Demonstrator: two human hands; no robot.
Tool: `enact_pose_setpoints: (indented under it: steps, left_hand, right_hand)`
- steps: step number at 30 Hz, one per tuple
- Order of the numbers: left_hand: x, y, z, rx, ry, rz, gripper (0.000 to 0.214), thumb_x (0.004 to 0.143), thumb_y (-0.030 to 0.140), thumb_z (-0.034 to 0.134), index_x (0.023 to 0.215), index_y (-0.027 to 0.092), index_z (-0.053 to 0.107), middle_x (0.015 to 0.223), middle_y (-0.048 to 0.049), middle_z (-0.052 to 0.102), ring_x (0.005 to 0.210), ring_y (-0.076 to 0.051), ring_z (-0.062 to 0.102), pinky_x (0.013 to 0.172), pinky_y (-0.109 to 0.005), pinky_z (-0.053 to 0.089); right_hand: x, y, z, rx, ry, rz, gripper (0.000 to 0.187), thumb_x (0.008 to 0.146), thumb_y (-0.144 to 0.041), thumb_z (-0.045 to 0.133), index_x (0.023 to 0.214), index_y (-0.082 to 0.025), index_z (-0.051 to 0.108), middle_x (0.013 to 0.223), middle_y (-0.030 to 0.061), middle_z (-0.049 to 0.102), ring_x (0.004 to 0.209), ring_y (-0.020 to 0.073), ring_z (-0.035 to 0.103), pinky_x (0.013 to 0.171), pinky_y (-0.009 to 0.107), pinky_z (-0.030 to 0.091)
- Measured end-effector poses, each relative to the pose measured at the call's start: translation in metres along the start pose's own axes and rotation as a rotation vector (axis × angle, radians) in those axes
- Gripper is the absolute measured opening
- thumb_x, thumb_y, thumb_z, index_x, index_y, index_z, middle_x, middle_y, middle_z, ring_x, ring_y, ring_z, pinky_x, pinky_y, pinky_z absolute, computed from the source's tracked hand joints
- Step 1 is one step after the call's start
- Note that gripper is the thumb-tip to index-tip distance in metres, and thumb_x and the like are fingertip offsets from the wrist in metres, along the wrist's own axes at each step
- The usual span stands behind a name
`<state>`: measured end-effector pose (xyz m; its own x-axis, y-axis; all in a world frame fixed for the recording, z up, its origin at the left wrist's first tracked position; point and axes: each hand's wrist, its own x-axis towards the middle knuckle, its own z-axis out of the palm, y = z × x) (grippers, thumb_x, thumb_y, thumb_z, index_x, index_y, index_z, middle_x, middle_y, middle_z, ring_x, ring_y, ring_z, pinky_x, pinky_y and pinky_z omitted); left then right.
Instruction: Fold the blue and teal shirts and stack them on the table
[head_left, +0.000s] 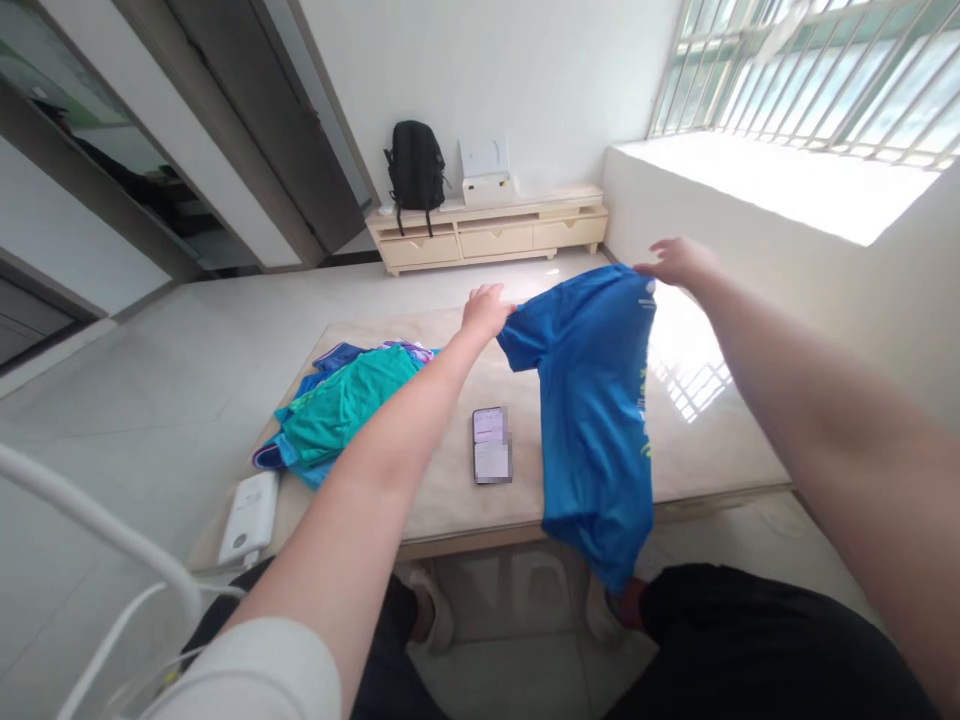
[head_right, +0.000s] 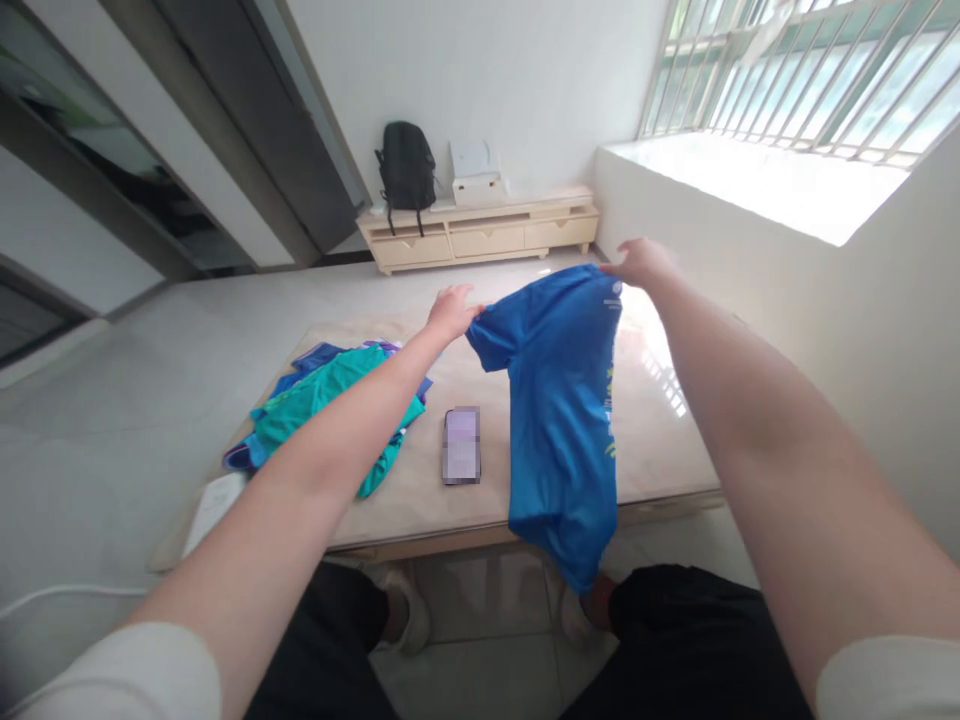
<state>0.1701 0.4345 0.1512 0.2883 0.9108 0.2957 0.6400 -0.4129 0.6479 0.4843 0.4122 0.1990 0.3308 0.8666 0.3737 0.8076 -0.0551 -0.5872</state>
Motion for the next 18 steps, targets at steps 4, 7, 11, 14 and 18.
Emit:
enact_pose_setpoints:
  steps: [4, 7, 11, 14, 18]
  left_hand:
    - [-0.071, 0.009, 0.058, -0.048, -0.083, -0.043, 0.03, 0.1, 0.017, 0.054, 0.127, 0.011, 0.065, 0.148, -0.0181, 0.056, 0.142, -0.028, 0.046, 0.12, -0.041, 0.033]
    - [-0.208, 0.004, 0.091, -0.138, -0.331, -0.12, 0.023, 0.1, 0.033, 0.057, 0.094, 0.021, 0.075, 0.1, -0.0069, 0.078, 0.101, -0.024, 0.072, 0.096, -0.035, 0.051]
    - [-0.354, -0.03, 0.12, -0.263, -0.525, -0.377, 0.041, 0.097, 0.046, 0.056, 0.075, 0.018, 0.075, 0.07, -0.0078, 0.076, 0.071, -0.026, 0.073, 0.077, -0.036, 0.055]
    - [-0.383, -0.057, 0.144, -0.381, -0.466, -0.514, 0.044, 0.084, 0.044, 0.075, 0.112, 0.01, 0.075, 0.122, -0.0219, 0.075, 0.119, -0.039, 0.067, 0.102, -0.047, 0.05]
    - [-0.374, -0.068, 0.181, -0.669, -0.389, -0.553, 0.059, 0.081, 0.047, 0.081, 0.128, 0.013, 0.07, 0.139, -0.0196, 0.067, 0.134, -0.035, 0.059, 0.113, -0.046, 0.045]
  right_hand:
    - [-0.065, 0.042, 0.053, 0.03, -0.036, 0.14, 0.03, 0.097, -0.031, 0.059, 0.107, -0.006, 0.073, 0.113, 0.0112, 0.074, 0.101, 0.0174, 0.071, 0.097, 0.037, 0.051]
    - [-0.18, 0.081, 0.065, 0.085, -0.159, 0.238, 0.029, 0.094, -0.031, 0.059, 0.108, -0.011, 0.075, 0.102, 0.0114, 0.078, 0.087, 0.019, 0.072, 0.082, 0.032, 0.052]
    - [-0.321, 0.129, 0.055, 0.138, -0.403, 0.445, 0.044, 0.097, -0.045, 0.051, 0.074, -0.015, 0.073, 0.058, 0.007, 0.069, 0.056, 0.0197, 0.066, 0.06, 0.029, 0.051]
    - [-0.364, 0.154, 0.053, 0.121, -0.5, 0.577, 0.029, 0.086, -0.039, 0.069, 0.067, -0.017, 0.071, 0.058, 0.0074, 0.069, 0.068, 0.0252, 0.072, 0.067, 0.031, 0.053]
    - [-0.37, 0.167, 0.074, 0.181, -0.528, 0.687, 0.017, 0.088, -0.031, 0.076, 0.091, -0.014, 0.073, 0.09, 0.0063, 0.076, 0.092, 0.0235, 0.072, 0.085, 0.037, 0.057]
